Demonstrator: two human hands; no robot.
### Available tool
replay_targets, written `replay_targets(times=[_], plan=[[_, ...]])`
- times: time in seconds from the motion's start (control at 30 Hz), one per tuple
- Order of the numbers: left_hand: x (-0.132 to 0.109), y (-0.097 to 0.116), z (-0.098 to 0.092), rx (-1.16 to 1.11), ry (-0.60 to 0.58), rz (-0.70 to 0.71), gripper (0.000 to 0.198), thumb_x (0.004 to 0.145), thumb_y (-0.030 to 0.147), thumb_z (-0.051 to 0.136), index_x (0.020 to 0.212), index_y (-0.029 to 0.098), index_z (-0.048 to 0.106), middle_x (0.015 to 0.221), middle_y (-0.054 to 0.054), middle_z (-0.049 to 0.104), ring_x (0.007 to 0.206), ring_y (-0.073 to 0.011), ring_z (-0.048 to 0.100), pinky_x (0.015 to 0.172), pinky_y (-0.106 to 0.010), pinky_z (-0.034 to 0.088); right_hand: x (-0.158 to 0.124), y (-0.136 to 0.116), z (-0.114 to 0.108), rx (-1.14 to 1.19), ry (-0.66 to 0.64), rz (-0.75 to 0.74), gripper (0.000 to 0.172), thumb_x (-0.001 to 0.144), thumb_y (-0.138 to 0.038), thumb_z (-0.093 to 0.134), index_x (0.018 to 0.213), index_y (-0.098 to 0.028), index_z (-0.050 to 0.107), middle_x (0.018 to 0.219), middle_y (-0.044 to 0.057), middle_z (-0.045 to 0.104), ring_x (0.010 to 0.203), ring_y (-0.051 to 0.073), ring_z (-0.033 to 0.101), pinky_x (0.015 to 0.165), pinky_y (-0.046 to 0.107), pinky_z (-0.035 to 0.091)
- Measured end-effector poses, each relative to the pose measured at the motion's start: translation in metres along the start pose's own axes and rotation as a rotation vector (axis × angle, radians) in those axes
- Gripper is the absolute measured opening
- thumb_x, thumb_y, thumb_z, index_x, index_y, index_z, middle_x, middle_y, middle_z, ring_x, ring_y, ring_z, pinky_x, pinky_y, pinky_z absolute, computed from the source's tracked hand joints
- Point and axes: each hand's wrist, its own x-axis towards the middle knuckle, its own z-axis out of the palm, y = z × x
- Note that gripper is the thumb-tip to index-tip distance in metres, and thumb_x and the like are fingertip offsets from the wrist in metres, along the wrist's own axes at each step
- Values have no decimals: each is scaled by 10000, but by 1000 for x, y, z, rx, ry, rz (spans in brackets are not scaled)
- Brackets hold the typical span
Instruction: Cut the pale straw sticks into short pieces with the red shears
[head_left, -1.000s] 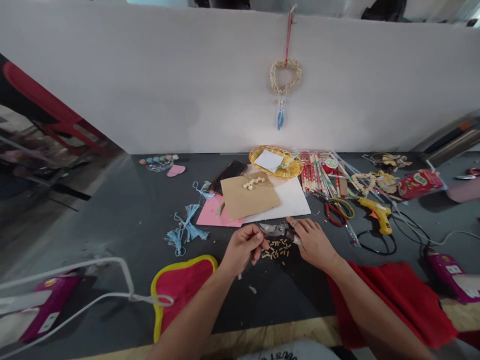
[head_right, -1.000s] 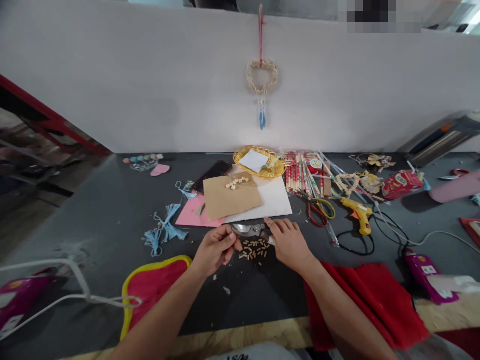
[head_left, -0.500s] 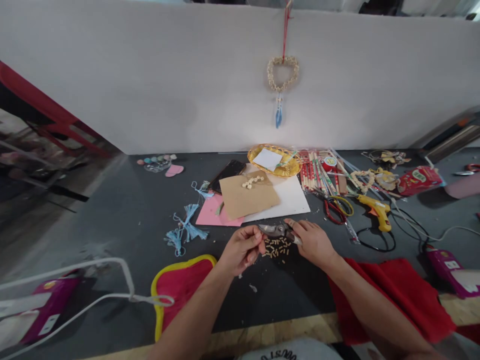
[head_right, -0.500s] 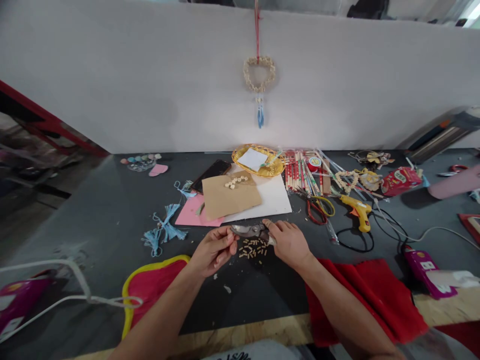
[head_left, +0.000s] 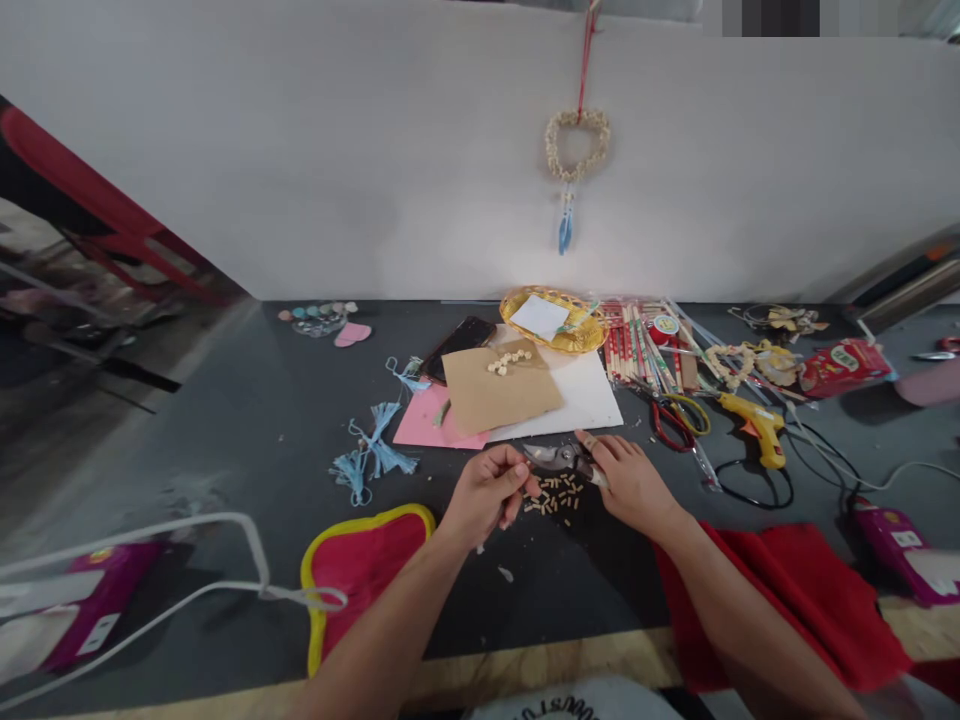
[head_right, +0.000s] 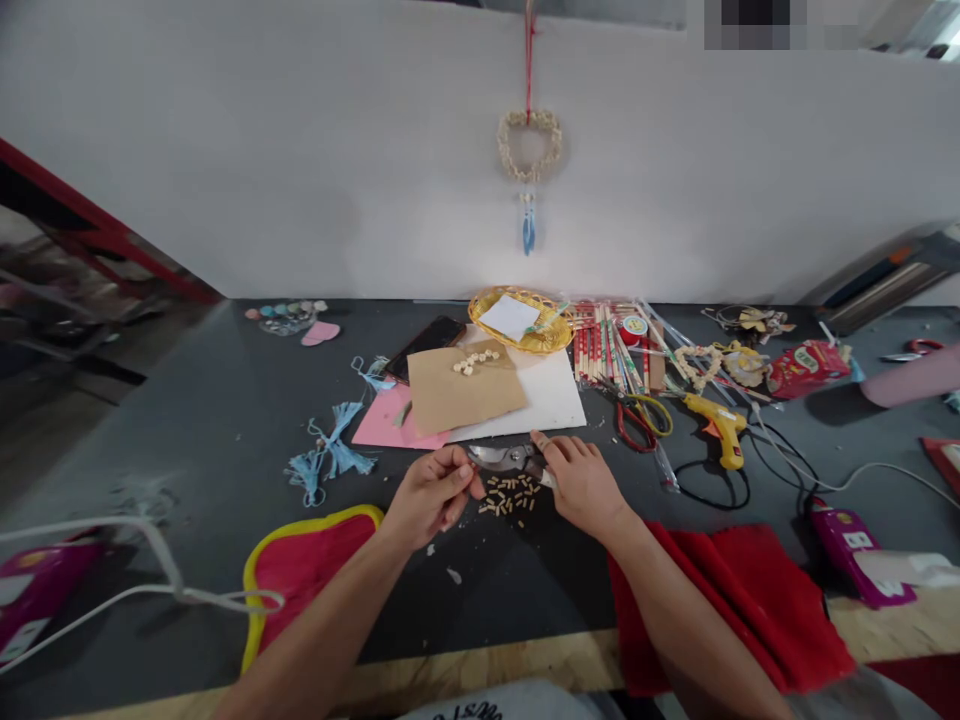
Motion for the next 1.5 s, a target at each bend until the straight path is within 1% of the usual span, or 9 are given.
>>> replay_targets(times=[0.27, 0.43, 0.6, 0.7, 0.87, 0.97, 1.13, 1.27, 1.5], plan=[[2, 5, -2, -163, -125, -129, 396, 661, 350, 805, 664, 152, 462, 514, -16, 663, 230, -11, 326, 234, -111, 230, 0, 1, -2, -23, -10, 7, 532, 885, -147, 436, 1415, -179, 403, 1129, 111, 622, 1026, 243, 538, 848, 358, 406], [2, 5, -5, -209, -145, -116, 339, 690, 306, 789, 685, 141, 492, 523, -13, 661, 236, -5, 313, 238, -105, 222, 0, -7, 2, -35, 29, 55, 442, 936, -230, 433, 1375, -206, 463, 1078, 103, 645, 974, 231, 577, 829, 341, 417], [0, 6, -6, -237, -169, -110, 331, 691, 293, 787, 682, 143, 492, 522, -9, 657, 237, 4, 283, 240, -103, 191, 1, -7, 5, 16, 42, 38, 380, 947, -211, 417, 1313, -207, 521, 1060, 90, 658, 959, 207, 591, 840, 313, 420], [1, 4, -3, -183, -121, -61, 343, 705, 347, 772, 699, 151, 491, 530, -3, 655, 252, -9, 321, 253, -112, 223, 3, -5, 7, -4, 76, 62, 386, 929, -200, 435, 1304, -198, 524, 1087, 95, 651, 972, 220, 582, 828, 324, 418], [4, -1, 2, 116, 67, 143, 304, 742, 385, 726, 763, 140, 548, 664, -17, 690, 387, -51, 513, 371, -155, 410, 5, -3, 6, -45, 69, 111, 458, 898, -168, 446, 1355, -183, 465, 1129, 114, 629, 1004, 236, 561, 818, 336, 411], [2, -3, 1, 257, 93, 182, 288, 781, 393, 675, 745, 130, 563, 675, -22, 685, 395, -54, 529, 380, -163, 420, 4, -1, 4, -33, 28, 89, 497, 886, -159, 447, 1383, -171, 430, 1158, 121, 611, 1038, 249, 543, 845, 356, 410], [0, -2, -1, 80, -28, 38, 372, 731, 449, 714, 697, 156, 488, 592, -11, 676, 278, -40, 416, 269, -145, 296, 1, 4, -3, 38, -33, 6, 539, 870, -122, 437, 1406, -162, 398, 1170, 118, 599, 1066, 239, 520, 885, 363, 409], [-1, -2, 0, -78, -115, -83, 402, 695, 416, 766, 688, 169, 449, 539, -12, 669, 237, -36, 369, 233, -129, 230, 0, 6, -7, 56, -28, -24, 498, 905, -136, 409, 1401, -174, 414, 1111, 115, 621, 1035, 227, 535, 866, 357, 421], [-3, 1, -3, -127, -114, -67, 356, 711, 370, 768, 714, 162, 478, 537, -12, 670, 234, -31, 354, 230, -122, 218, -1, -3, 0, 34, 10, 9, 394, 942, -202, 415, 1325, -208, 509, 1056, 96, 658, 950, 198, 602, 825, 308, 435]])
